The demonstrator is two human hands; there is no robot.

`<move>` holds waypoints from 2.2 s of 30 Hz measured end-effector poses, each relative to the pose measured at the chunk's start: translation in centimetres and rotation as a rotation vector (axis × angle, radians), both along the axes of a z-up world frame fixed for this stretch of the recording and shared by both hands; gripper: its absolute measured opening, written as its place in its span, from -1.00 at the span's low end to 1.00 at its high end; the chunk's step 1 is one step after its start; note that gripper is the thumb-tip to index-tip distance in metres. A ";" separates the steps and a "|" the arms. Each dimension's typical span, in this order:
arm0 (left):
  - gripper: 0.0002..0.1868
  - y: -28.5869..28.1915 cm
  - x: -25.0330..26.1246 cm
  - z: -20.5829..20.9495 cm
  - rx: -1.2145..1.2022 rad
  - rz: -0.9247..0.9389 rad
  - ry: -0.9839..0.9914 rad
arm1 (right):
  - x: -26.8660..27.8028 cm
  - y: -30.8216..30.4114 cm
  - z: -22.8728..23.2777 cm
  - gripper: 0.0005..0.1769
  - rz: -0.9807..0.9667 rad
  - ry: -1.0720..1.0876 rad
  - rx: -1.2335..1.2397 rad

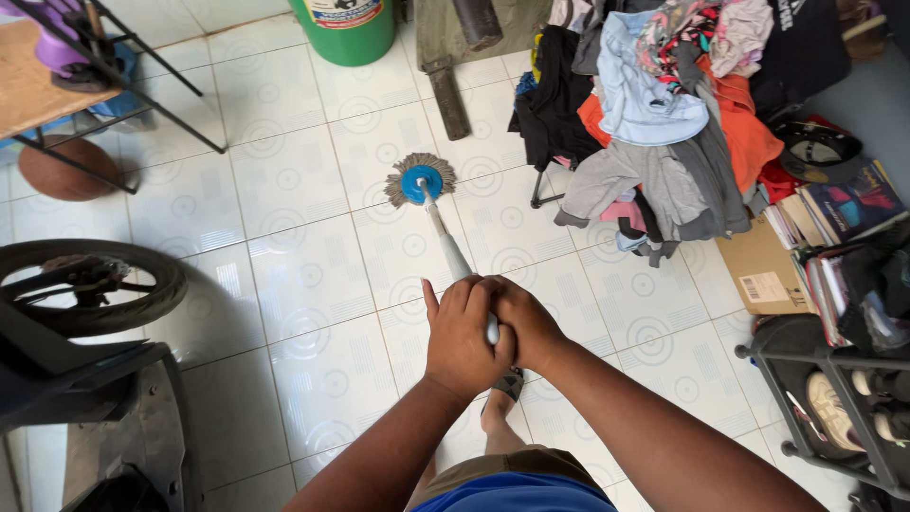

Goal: The person holds a mop and then rinses the mop head in a bucket of water outdoors.

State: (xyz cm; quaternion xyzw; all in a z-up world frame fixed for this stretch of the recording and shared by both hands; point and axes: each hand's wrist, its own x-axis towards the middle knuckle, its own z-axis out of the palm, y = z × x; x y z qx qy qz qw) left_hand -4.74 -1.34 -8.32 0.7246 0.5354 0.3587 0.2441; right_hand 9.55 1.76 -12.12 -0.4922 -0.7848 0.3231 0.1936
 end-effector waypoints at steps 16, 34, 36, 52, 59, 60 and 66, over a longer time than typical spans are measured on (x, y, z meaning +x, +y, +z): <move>-0.55 -5.8 -10.8 6.8 0.182 -0.034 0.104 | -9.7 -6.7 5.8 -0.69 0.160 0.025 0.082; -0.16 -9.0 -13.3 7.0 -0.052 -0.183 -0.106 | -11.5 -11.2 6.8 -0.57 0.010 0.099 0.394; -0.13 -10.1 -13.2 8.9 -0.125 -0.178 -0.141 | -11.7 -12.4 9.1 -0.65 -0.005 0.149 0.400; -0.20 -6.8 -10.9 0.4 -0.311 -0.399 -0.024 | -10.1 -11.7 0.4 -0.67 -0.246 -0.112 0.223; -0.25 -8.2 -8.8 5.2 -0.260 -0.357 -0.015 | -8.1 -13.4 5.3 -0.76 -0.304 -0.030 0.257; -0.26 -8.5 -8.7 6.2 -0.260 -0.350 -0.010 | -7.9 -13.8 6.2 -0.76 -0.295 0.004 0.298; -0.25 -8.8 -8.5 6.9 -0.131 -0.386 0.002 | -8.3 -14.3 6.0 -0.77 -0.280 0.095 0.366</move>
